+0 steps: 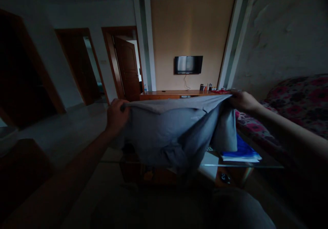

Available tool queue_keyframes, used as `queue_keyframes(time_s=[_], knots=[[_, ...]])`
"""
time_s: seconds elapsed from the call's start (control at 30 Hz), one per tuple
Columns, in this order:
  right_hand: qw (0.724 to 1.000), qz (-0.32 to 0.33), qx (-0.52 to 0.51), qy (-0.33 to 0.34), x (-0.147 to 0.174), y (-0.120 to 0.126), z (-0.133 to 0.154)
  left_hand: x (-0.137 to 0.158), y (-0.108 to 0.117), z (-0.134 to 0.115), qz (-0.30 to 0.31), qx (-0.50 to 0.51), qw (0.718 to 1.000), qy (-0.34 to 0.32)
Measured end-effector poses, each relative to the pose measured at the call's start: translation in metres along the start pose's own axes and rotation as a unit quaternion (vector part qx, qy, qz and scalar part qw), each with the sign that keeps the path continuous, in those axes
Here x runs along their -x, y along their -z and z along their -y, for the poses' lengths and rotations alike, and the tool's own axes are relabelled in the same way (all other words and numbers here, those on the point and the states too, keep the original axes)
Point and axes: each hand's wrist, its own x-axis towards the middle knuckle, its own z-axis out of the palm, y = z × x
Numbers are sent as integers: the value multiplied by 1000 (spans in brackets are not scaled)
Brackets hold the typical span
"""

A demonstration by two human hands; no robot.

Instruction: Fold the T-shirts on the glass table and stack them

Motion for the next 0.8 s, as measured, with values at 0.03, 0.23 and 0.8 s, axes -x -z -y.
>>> queue_keyframes(time_s=[0.03,0.23,0.8], knots=[[999,-33,38,10,-3,10,15,-10,14,-12,-59,0,998,-16],[972,-151,103,144,16,14,74,-45,58,-45,-74,8,996,-46],[929,215,292,-75,-18,61,65,-53,74,-1,91,-108,985,99]])
